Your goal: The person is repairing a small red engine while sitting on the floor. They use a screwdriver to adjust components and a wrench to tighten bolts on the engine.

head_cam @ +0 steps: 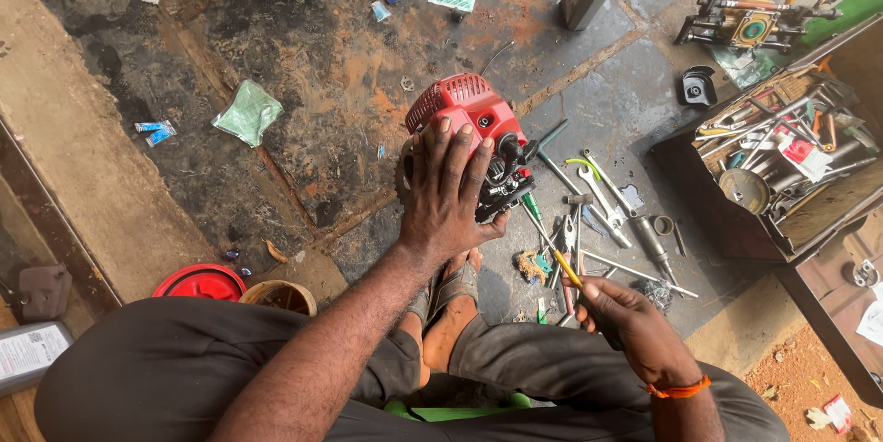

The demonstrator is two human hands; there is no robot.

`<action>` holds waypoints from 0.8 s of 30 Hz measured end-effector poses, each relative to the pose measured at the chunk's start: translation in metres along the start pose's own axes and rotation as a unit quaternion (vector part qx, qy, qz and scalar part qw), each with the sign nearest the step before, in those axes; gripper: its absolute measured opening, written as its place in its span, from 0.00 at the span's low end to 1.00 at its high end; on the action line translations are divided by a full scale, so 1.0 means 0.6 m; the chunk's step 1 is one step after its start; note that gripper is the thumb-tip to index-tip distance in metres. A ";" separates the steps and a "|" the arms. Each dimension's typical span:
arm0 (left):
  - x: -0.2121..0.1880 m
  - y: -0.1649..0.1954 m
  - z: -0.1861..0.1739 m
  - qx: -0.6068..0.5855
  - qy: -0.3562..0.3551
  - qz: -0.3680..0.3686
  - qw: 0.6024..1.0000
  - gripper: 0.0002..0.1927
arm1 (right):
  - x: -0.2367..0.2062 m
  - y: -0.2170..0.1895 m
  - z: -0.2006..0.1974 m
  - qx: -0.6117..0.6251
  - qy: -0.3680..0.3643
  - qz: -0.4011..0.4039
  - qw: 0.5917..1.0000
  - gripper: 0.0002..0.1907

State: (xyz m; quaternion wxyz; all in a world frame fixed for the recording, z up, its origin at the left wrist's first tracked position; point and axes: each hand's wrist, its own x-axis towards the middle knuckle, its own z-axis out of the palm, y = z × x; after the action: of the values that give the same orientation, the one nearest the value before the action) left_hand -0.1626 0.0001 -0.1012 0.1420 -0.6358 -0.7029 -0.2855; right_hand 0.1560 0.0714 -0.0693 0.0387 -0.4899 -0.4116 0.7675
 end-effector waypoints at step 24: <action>0.031 0.034 -0.033 0.001 0.031 0.020 0.999 0.53 | -0.022 -0.015 -0.010 0.082 -0.035 0.032 0.996 0.19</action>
State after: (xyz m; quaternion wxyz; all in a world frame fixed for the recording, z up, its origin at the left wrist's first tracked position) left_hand -0.1486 0.0042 -0.0705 0.1698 -0.6404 -0.6855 -0.3019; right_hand 0.1643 0.0746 -0.0548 0.0395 -0.4708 -0.3327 0.8162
